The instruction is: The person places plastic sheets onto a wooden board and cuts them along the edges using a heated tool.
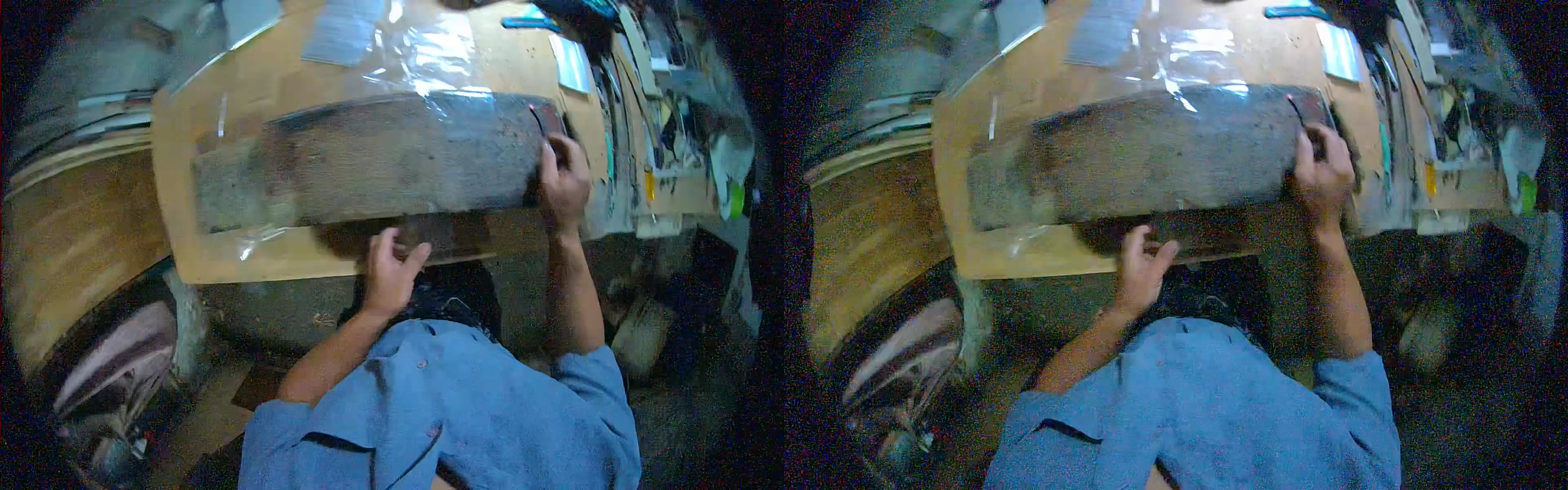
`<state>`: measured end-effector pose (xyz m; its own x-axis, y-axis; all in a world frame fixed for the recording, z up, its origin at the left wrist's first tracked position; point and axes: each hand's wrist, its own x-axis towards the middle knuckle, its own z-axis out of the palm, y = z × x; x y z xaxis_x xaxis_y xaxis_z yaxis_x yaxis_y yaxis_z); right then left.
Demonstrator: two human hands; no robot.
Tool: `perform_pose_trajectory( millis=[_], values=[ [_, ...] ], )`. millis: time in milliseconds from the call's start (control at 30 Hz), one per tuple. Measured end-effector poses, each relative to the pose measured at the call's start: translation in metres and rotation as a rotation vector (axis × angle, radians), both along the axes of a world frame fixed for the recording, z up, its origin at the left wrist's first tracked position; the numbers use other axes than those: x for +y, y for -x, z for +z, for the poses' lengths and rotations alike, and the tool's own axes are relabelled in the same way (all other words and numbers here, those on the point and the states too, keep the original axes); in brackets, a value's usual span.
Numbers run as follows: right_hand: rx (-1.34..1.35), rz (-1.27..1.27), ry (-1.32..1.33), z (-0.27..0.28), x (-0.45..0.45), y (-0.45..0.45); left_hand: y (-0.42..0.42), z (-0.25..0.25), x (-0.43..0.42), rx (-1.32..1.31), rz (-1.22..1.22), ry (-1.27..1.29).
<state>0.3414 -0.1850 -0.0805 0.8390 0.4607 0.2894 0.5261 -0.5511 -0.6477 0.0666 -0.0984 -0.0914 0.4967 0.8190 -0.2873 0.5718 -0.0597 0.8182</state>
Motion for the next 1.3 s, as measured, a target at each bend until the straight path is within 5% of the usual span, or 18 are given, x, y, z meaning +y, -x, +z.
perform_pose_trajectory(
  millis=[67, 167, 233, 333, 467, 600, 733, 833, 1033, 1133, 1200, 1300],
  values=[
    [0.113, 0.017, -0.07, 0.002, -0.012, 0.012, -0.009, 0.004, 0.012, -0.167, -0.011, 0.419],
    [0.128, 0.051, -0.082, 0.002, -0.033, 0.026, -0.011, 0.005, 0.018, -0.215, 0.008, 0.578],
    [0.31, 0.032, -0.072, 0.011, -0.042, 0.036, -0.009, 0.022, 0.034, -0.279, -0.008, 0.546],
    [0.245, 0.096, -0.076, 0.018, -0.048, 0.042, 0.005, 0.049, 0.065, -0.446, 0.035, 0.584],
    [0.256, 0.096, -0.023, 0.025, -0.044, 0.052, 0.05, 0.072, 0.125, -0.46, 0.314, 0.28],
    [0.333, 0.132, -0.051, 0.012, -0.04, 0.063, 0.12, 0.053, 0.174, -0.476, 0.756, 0.266],
    [0.322, 0.231, -0.036, 0.01, -0.025, 0.079, 0.196, 0.028, 0.192, -0.467, 0.62, 0.203],
    [0.427, 0.302, -0.035, 0.017, -0.003, 0.097, 0.217, 0.026, 0.192, -0.496, 1.027, 0.254],
    [0.53, 0.595, 0.01, 0.017, 0.047, 0.144, 0.272, -0.001, 0.18, -0.627, 1.112, 0.296],
    [1.062, 0.668, 0.303, 0.031, 0.076, 0.17, 0.29, -0.008, 0.169, -0.77, 1.074, 0.361],
    [1.853, 0.484, 0.279, 0.031, 0.091, 0.196, 0.29, 0.006, 0.158, -0.829, 1.006, 0.386],
    [1.906, 0.596, 0.315, 0.021, 0.107, 0.237, 0.28, 0.044, 0.145, -0.92, 0.898, 0.469]
  ],
)
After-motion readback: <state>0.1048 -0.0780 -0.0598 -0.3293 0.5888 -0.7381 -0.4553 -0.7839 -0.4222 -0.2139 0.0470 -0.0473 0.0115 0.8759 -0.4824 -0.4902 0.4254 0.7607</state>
